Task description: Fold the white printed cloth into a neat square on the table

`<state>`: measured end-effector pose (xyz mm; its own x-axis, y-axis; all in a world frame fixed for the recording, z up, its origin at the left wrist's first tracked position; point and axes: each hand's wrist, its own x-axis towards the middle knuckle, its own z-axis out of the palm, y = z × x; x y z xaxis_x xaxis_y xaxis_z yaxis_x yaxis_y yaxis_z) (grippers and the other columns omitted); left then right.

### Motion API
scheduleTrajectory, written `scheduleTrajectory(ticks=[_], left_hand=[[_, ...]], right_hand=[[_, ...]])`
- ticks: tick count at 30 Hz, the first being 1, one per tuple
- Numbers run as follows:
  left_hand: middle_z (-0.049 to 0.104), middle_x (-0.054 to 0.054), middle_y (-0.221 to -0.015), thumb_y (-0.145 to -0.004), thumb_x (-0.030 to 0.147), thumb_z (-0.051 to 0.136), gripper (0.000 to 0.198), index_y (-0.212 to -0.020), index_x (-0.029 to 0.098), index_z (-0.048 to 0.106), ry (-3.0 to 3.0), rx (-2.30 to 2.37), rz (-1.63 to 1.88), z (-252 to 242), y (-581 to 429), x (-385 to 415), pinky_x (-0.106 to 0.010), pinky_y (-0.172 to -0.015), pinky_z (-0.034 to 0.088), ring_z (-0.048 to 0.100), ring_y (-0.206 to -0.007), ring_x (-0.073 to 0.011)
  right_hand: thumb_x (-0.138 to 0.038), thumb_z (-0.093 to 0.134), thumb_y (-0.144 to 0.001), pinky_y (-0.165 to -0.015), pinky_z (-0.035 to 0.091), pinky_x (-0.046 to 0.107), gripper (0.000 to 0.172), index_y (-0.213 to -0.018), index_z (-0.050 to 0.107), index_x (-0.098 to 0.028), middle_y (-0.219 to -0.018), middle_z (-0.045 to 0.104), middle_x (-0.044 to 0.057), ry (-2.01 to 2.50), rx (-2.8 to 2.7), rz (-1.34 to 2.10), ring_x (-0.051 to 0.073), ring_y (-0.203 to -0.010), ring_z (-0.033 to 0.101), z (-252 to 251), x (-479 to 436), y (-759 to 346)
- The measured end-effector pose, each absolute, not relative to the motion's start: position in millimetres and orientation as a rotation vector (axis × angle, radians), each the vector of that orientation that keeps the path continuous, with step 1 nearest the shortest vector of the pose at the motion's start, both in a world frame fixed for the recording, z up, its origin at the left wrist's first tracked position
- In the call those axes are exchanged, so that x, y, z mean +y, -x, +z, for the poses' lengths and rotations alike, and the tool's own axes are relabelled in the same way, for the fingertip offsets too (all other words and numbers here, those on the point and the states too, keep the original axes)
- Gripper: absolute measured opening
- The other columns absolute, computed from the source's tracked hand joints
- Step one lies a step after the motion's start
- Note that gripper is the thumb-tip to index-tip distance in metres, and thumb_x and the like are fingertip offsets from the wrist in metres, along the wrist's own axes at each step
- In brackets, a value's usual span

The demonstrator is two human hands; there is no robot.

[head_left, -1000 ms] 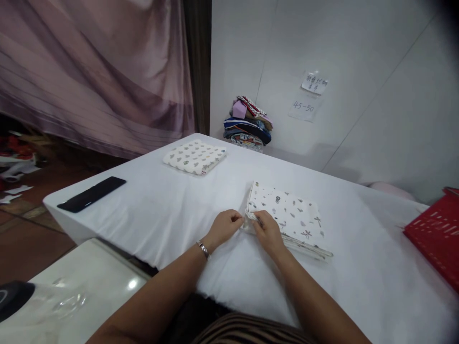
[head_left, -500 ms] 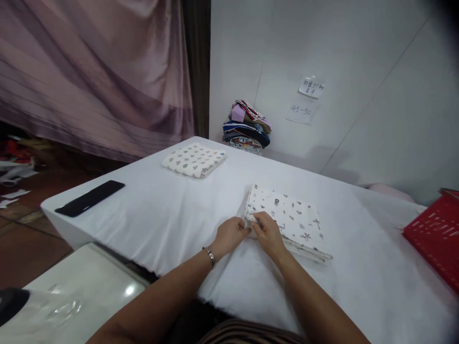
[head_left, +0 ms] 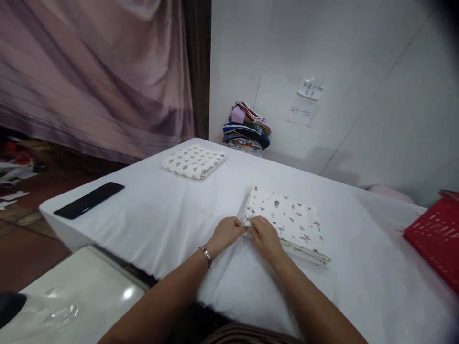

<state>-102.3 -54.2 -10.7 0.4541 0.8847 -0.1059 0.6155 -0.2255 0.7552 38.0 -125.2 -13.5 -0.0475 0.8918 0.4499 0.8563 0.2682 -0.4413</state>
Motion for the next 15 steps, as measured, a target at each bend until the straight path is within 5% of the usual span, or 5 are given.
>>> scheduleTrajectory(ticks=[15], left_hand=[[0.055, 0.003, -0.061, -0.064, 0.031, 0.055, 0.018, -0.069, 0.015, 0.06, -1.803, 0.972, 0.445, -24, 115, -42, -0.022, -0.055, 0.034, 0.047, -0.059, -0.0109]], right_hand=[[-0.015, 0.045, -0.086, -0.078, 0.039, 0.031, 0.018, -0.099, 0.058, -0.018, -0.096, 0.058, 0.008, 1.753, -2.006, -0.057, 0.02, -0.089, 0.049, -17, -132, -27]])
